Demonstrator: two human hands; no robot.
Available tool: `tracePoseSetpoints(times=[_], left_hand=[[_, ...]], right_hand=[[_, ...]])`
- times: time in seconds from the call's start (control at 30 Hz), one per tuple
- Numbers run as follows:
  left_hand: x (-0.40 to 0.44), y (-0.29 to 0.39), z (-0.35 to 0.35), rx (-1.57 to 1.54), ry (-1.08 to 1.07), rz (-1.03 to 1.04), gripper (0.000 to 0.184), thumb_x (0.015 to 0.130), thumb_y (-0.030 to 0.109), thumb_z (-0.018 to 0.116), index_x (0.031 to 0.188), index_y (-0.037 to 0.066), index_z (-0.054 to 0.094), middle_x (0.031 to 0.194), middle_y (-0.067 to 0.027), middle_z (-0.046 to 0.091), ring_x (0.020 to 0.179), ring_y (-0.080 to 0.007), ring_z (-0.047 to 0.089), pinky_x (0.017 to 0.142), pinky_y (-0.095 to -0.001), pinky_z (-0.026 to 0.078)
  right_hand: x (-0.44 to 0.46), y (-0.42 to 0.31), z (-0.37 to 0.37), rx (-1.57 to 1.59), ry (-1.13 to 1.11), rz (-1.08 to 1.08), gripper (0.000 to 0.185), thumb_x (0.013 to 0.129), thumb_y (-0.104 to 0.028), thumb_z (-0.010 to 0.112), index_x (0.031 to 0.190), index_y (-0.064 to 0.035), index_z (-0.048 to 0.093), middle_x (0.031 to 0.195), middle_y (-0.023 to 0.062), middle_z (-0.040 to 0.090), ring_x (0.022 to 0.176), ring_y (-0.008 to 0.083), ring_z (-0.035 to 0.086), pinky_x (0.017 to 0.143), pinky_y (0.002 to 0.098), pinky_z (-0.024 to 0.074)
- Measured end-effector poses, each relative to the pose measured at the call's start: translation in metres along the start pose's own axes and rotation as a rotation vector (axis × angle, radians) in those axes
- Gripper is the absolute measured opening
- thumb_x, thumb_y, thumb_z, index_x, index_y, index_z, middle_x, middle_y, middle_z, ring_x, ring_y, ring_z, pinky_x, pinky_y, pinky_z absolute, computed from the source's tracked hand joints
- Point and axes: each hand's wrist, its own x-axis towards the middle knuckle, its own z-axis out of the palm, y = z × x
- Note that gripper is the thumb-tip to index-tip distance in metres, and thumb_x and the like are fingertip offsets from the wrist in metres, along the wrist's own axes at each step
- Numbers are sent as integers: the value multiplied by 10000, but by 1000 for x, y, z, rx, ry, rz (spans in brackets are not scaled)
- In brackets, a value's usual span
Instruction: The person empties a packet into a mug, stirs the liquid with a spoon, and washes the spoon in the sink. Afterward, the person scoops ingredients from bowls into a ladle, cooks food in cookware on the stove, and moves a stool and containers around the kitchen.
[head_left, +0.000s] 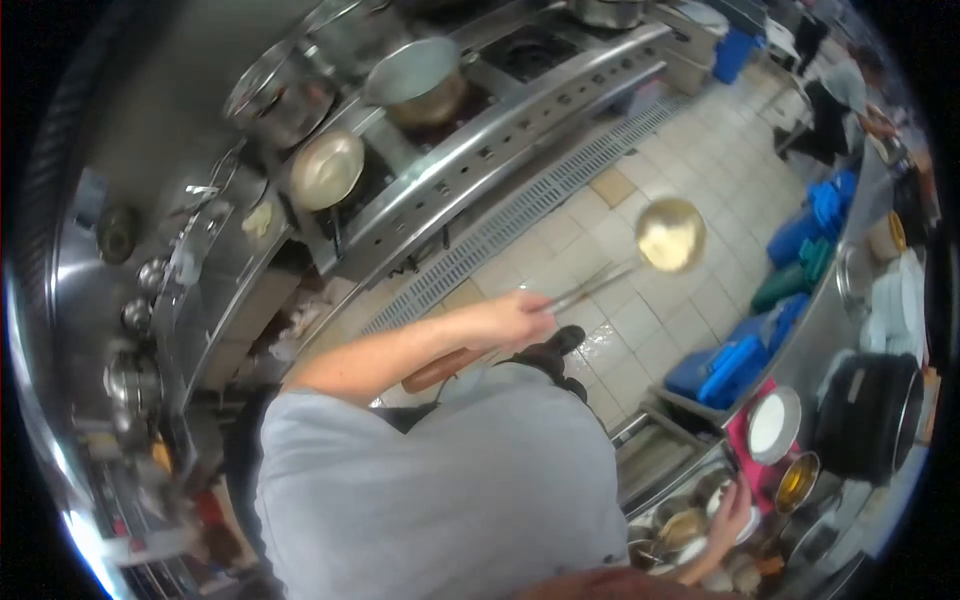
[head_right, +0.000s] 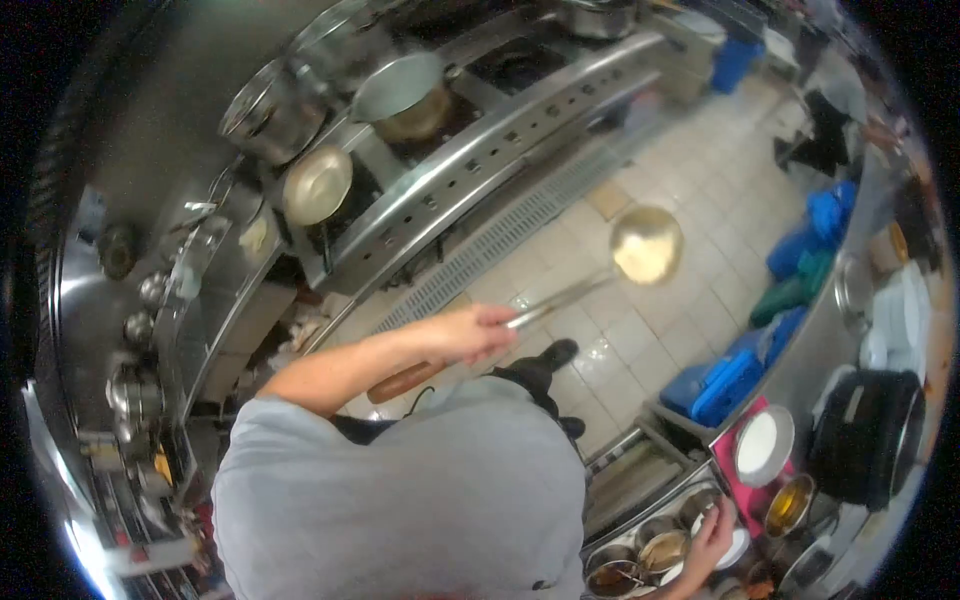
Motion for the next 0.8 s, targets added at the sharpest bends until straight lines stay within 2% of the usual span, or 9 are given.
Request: tracePoseSetpoints(times=[0.07,0.2,0.33,0.47,0.6,0.67,0.7,0.73,0.8], left_hand=[[-12,-14,-27,-157,61,-11,394,980,170,551,1358,58,555,810,3,591,610,-68,523,470,-222,431],[-38,-16,-93,-595,345,93,437,893,57,611,1320,-1,533,765,-13,579,601,-90,571,449,-236,471],[-42,-21,-196,-689,510,265,722,891,25,640,1501,-58,262,869,-86,654,654,-134,655,468,-223,548],[-23,-35,-314,-645,575,339,628,953,132,639,1481,-39,345,1004,-81,659,658,-96,618,427,-197,494],[15,-46,-411,-646,646,384,308,961,158,613,1226,4,588,919,-56,608,624,-73,537,416,-237,397],[25,-45,-441,-304,804,290,326,963,187,601,1233,6,586,852,-30,583,605,-59,516,428,-228,400],[33,-53,-461,-135,791,257,353,943,183,580,1241,-7,571,859,-129,663,626,-208,636,523,-348,520],[43,-65,-479,-130,779,258,353,943,183,580,1241,-7,571,859,-129,663,626,-208,636,523,-348,520],[62,-85,-509,712,1088,361,385,905,170,567,1248,-7,562,946,-272,694,786,-424,691,737,-493,561]], right_hand=[[20,-2,21,-237,43,-310,306,1022,-122,544,1253,65,619,1203,165,678,949,215,666,856,306,517],[26,-28,76,-88,-94,-211,294,1023,-88,534,1260,67,615,1169,146,686,975,186,658,868,289,513],[25,-63,129,53,-221,-94,302,1032,-118,554,1268,62,611,1130,83,665,956,124,619,854,243,498],[34,-111,193,133,-219,-30,289,1030,-126,564,1252,49,626,1115,70,672,951,112,618,824,237,508],[56,-141,276,198,-269,51,321,1014,-157,596,1269,37,618,1128,83,675,935,125,636,841,256,529],[63,-161,307,128,-310,24,332,1009,-151,604,1275,47,612,1165,108,676,978,143,640,876,266,520],[65,-185,324,-10,-367,-50,339,1009,-151,601,1278,56,607,1183,125,674,1012,162,640,907,280,511],[67,-213,342,-141,-420,-130,346,1010,-152,599,1280,64,601,1200,141,673,1046,182,640,938,294,503],[63,-251,363,-148,-387,-126,296,1001,-110,588,1230,73,630,1147,176,703,1032,201,654,929,327,506]])
